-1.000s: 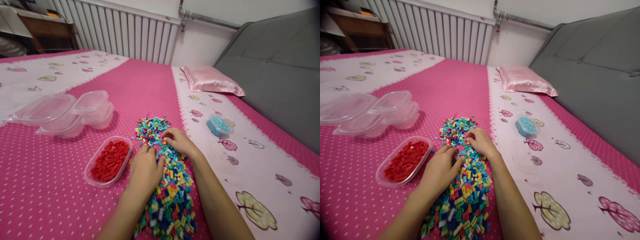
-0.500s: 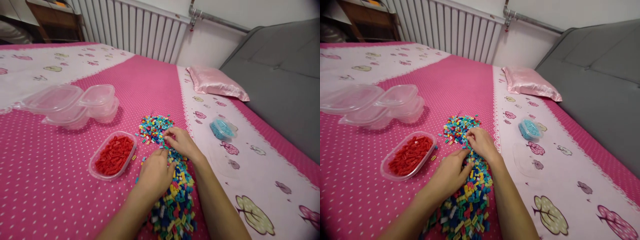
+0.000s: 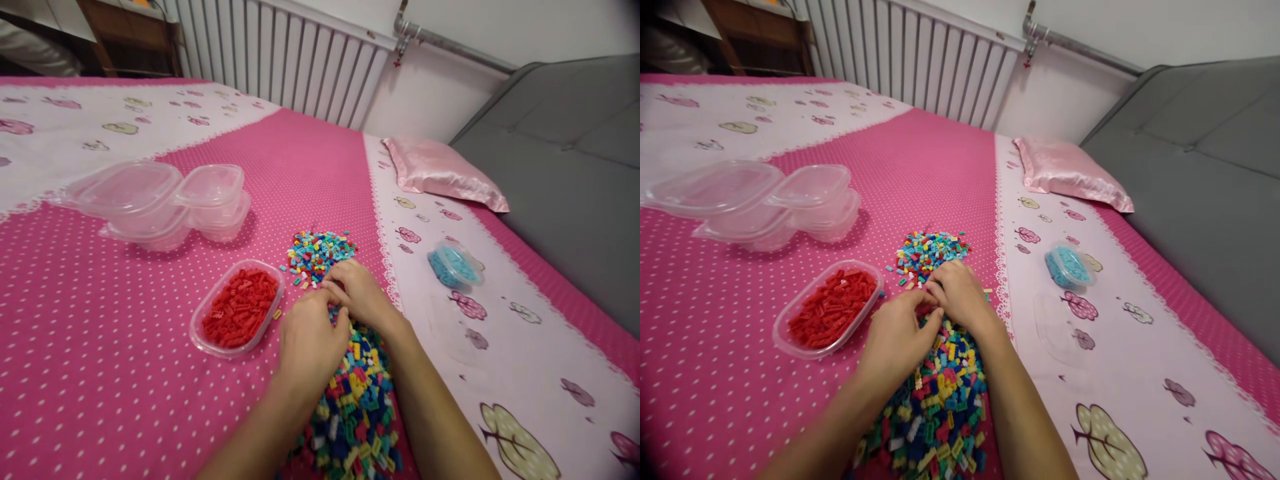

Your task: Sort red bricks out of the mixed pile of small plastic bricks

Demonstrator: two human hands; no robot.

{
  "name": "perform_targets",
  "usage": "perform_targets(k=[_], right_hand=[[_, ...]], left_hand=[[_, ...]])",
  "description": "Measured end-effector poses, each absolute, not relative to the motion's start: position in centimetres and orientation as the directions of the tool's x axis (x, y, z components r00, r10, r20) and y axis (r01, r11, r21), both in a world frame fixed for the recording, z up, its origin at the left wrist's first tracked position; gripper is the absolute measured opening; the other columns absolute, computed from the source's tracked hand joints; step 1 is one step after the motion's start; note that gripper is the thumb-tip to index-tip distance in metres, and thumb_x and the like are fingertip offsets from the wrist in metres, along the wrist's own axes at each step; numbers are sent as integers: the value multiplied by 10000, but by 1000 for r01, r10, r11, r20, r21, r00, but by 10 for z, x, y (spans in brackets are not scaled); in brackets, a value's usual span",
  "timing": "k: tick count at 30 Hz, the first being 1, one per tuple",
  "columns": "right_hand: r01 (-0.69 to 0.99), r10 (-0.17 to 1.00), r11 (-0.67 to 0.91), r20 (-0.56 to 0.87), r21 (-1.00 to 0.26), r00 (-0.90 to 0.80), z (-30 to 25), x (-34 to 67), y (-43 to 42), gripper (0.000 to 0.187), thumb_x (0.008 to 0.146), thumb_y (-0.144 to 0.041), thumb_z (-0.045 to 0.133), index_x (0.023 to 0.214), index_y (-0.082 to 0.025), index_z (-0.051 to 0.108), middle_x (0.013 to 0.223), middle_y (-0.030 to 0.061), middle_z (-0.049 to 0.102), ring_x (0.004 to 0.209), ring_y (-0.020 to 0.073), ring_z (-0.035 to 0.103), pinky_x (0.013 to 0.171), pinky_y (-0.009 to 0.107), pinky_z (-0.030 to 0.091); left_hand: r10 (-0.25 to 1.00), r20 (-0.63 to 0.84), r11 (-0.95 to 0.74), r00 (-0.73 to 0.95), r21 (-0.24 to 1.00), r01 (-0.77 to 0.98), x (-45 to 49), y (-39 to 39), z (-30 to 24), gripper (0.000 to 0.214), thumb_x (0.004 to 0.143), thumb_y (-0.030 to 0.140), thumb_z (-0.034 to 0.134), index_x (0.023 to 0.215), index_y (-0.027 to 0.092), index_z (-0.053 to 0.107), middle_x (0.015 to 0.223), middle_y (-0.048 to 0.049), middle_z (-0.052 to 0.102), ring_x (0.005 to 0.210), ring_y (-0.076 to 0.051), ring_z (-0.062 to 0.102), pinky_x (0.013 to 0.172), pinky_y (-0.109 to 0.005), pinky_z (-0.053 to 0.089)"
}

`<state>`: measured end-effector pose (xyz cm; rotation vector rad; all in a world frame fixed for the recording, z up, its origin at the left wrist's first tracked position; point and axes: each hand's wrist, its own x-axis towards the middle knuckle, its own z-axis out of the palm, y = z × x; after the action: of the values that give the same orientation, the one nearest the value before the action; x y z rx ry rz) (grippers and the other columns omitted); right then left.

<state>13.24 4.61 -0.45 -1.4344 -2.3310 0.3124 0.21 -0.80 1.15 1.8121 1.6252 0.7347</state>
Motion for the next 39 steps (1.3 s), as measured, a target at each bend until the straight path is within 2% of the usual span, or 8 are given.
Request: perform_targets(k=[4, 8, 12, 18, 28, 33, 36, 39], right_hand=[[754, 849, 526, 296, -393, -438, -14, 130, 50, 209, 875, -228, 522, 1045, -240, 644, 979, 43, 583, 969, 183, 470, 867, 326, 379], [789, 856, 514, 255, -335, -450, -25, 126, 54, 258, 851, -260, 565, 1101, -279, 626, 1067, 54, 557, 1028, 209, 440, 888, 361, 375], [813, 866, 496, 238, -304, -440, -29, 123, 54, 243, 817, -350, 607, 1037, -251, 637, 1079, 67, 544, 1041, 227, 434, 888, 388, 377], [829, 871, 480, 266, -288, -413, -26, 122, 50, 120, 806, -289, 600, 904, -226, 627, 1048, 59, 539, 1008, 220, 447, 882, 387, 377], [810, 869, 467, 353, -356, -346, -24, 127, 54, 57, 691, -162, 615, 677, -195, 570, 1036, 68, 581, 1007, 229, 495, 873, 386, 390], [758, 848, 456, 487, -466, -210, -4, 140, 50, 27, 712, -184, 567, 688, -196, 572, 1000, 66, 597, 968, 217, 537, 890, 374, 404], [739, 815, 459, 565, -494, -129, 15, 145, 43, 33, 730, -204, 553, 706, -196, 574, 974, 66, 605, 958, 216, 558, 884, 372, 416], [717, 768, 496, 633, -490, -99, 32, 148, 35, 28, 735, -214, 568, 723, -190, 578, 968, 62, 615, 954, 216, 569, 883, 384, 420]], left_hand=[[993, 112, -111, 46, 702, 703, 7, -14, 13, 110, 760, 275, 510, 686, 215, 564, 760, -37, 636, 722, -199, 571, 642, -318, 367], [977, 191, -207, 90, 782, 587, 13, -21, 15, 133, 752, 271, 521, 635, 210, 500, 691, -20, 585, 671, -162, 529, 591, -289, 347], [975, 121, -192, 187, 881, 433, 18, -25, 12, 136, 742, 273, 542, 624, 206, 537, 635, -2, 590, 599, -133, 511, 554, -271, 336], [972, 69, -142, 225, 935, 326, 21, -25, 8, 161, 756, 315, 539, 660, 201, 600, 657, -9, 624, 597, -133, 526, 556, -260, 352], [965, -142, 159, 221, 986, -59, 25, -17, 5, 269, 763, 398, 536, 636, 163, 568, 558, 22, 499, 520, -86, 424, 518, -221, 325], [915, -340, 399, 218, 846, -353, 21, -11, 10, 258, 812, 303, 478, 661, 130, 597, 622, -11, 558, 539, -70, 476, 549, -194, 376], [849, -473, 519, 235, 668, -533, 16, -6, 11, 259, 846, 251, 420, 728, 112, 604, 650, -39, 590, 537, -78, 525, 547, -194, 421], [784, -565, 569, 258, 486, -664, 11, 0, 11, 268, 866, 204, 369, 804, 88, 602, 739, -95, 644, 613, -104, 598, 631, -214, 488]])
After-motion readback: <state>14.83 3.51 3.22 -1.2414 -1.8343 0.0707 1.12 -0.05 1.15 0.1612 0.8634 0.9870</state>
